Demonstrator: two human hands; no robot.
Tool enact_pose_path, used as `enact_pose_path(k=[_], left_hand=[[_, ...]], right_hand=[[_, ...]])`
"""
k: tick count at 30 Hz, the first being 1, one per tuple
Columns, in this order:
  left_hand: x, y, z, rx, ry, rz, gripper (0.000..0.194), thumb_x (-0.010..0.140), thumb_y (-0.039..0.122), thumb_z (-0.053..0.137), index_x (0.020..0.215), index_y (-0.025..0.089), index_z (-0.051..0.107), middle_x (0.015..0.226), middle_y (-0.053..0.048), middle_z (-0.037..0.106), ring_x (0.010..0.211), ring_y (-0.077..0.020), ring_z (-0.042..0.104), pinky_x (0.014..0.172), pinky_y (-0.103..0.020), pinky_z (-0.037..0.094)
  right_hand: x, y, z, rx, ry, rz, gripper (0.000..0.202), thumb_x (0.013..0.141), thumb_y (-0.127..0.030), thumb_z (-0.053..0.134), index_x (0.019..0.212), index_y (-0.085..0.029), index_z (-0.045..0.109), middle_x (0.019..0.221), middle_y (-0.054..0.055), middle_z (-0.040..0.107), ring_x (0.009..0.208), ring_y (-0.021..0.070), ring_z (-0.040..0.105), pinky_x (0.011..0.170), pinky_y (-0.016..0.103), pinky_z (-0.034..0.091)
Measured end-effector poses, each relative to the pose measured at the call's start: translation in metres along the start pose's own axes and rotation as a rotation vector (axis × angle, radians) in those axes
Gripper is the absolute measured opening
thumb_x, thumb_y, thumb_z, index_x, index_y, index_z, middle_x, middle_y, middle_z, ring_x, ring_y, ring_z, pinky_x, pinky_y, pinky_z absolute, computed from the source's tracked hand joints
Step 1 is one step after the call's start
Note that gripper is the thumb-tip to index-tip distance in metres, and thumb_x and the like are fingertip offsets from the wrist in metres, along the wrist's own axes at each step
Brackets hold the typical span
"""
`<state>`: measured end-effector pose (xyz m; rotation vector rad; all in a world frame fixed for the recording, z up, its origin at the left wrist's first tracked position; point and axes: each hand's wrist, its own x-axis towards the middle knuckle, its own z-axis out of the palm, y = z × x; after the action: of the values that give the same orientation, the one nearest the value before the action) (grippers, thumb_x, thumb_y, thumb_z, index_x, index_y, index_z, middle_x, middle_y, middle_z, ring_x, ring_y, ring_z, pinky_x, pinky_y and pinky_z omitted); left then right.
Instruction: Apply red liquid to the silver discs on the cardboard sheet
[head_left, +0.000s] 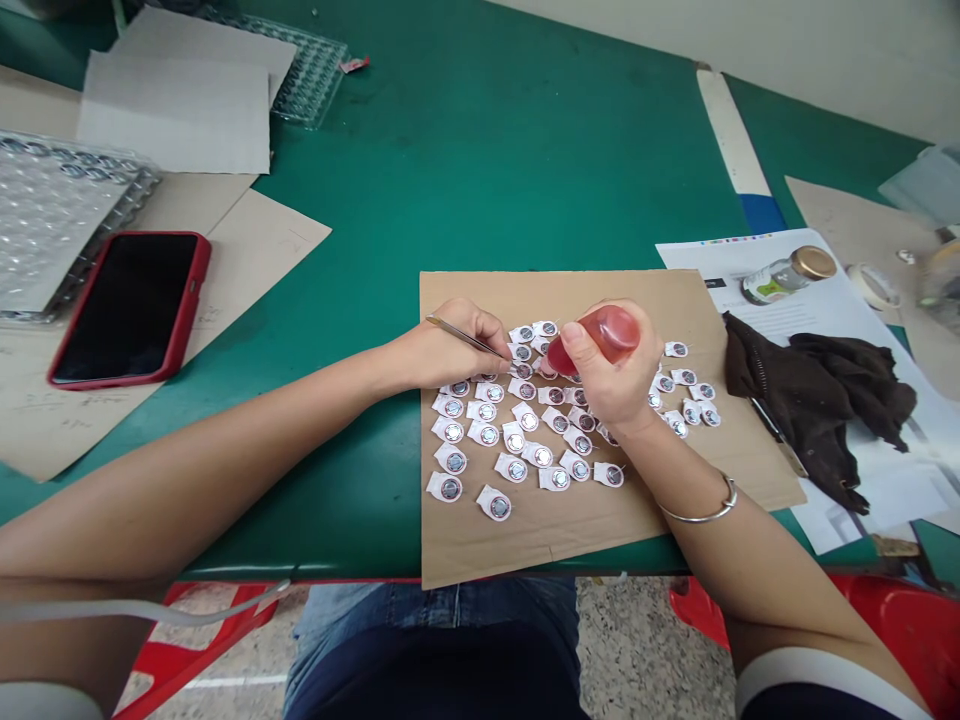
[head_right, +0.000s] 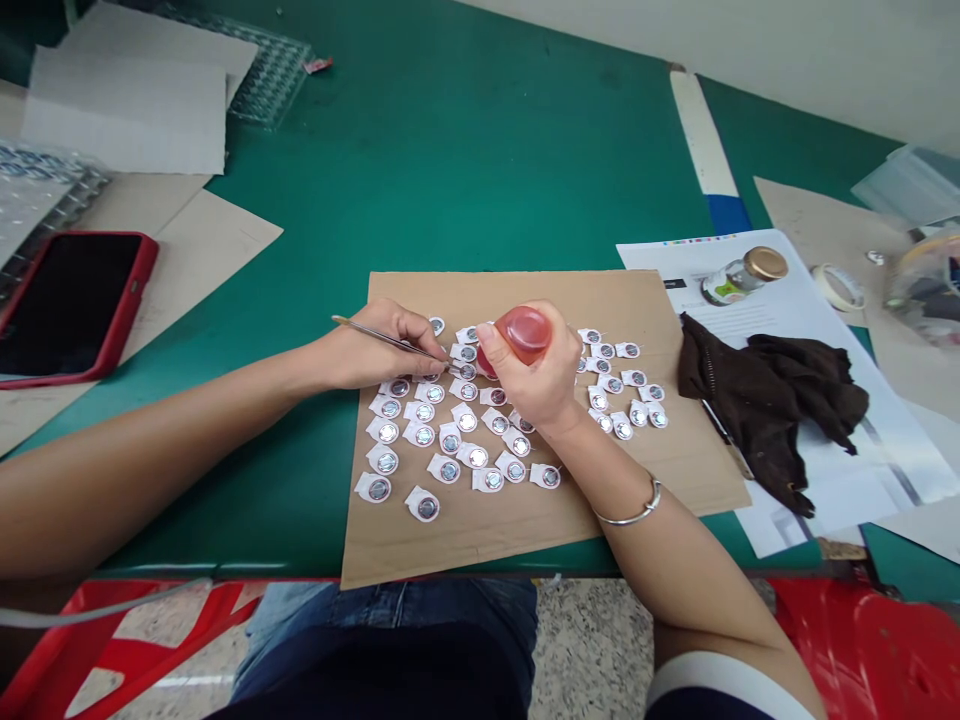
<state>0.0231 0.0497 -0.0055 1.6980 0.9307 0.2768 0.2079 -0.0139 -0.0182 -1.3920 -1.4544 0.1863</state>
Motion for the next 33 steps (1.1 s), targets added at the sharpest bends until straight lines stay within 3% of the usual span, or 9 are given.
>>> enact_pose_path(k=[19, 23, 28, 31, 33], left_hand=[[-0.001, 0.001, 0.0, 0.008, -0.001, -0.004, 0.013, 0.064, 0.023, 0.067, 0.073, 0.013, 0.067, 0.065, -0.004, 0.067, 0.052, -0.01, 0.057, 0.043, -0.019, 0.041], [-0.005, 0.004, 0.001, 0.066, 0.007, 0.003, 0.015, 0.064, 0.024, 0.067, 0.075, 0.013, 0.068, 0.067, -0.005, 0.067, 0.055, -0.011, 0.06, 0.044, -0.019, 0.042], [-0.018, 0.029, -0.008, 0.085, 0.084, 0.137, 0.017, 0.065, 0.024, 0.069, 0.077, 0.012, 0.069, 0.076, -0.006, 0.07, 0.07, -0.0148, 0.065, 0.057, -0.021, 0.049], [-0.027, 0.038, -0.019, 0.043, 0.165, 0.202, 0.016, 0.065, 0.022, 0.07, 0.076, 0.011, 0.069, 0.078, -0.008, 0.07, 0.073, -0.0166, 0.066, 0.061, -0.023, 0.051], [-0.035, 0.033, -0.028, 0.046, 0.217, 0.194, 0.016, 0.066, 0.022, 0.07, 0.077, 0.009, 0.068, 0.078, -0.009, 0.07, 0.074, -0.0171, 0.066, 0.063, -0.024, 0.051]], right_hand=[[-0.001, 0.002, 0.001, 0.01, 0.014, 0.016, 0.025, 0.069, -0.04, 0.066, 0.079, -0.022, 0.051, 0.068, 0.0, 0.058, 0.061, 0.0133, 0.058, 0.06, 0.033, 0.05], [0.008, 0.006, -0.001, 0.209, 0.156, 0.137, 0.027, 0.074, -0.048, 0.056, 0.079, -0.023, 0.047, 0.065, -0.001, 0.052, 0.054, 0.0141, 0.058, 0.05, 0.033, 0.049], [0.032, 0.009, -0.012, 0.536, 0.353, 0.285, 0.025, 0.076, -0.047, 0.049, 0.075, -0.023, 0.041, 0.05, -0.006, 0.042, 0.036, 0.0134, 0.052, 0.034, 0.027, 0.036], [0.039, 0.009, -0.019, 0.678, 0.362, 0.389, 0.027, 0.074, -0.051, 0.047, 0.078, -0.024, 0.044, 0.052, -0.004, 0.044, 0.04, 0.0147, 0.056, 0.033, 0.026, 0.032], [0.039, 0.008, -0.022, 0.699, 0.291, 0.435, 0.026, 0.073, -0.049, 0.051, 0.08, -0.025, 0.044, 0.052, -0.005, 0.046, 0.041, 0.0139, 0.056, 0.033, 0.026, 0.032]])
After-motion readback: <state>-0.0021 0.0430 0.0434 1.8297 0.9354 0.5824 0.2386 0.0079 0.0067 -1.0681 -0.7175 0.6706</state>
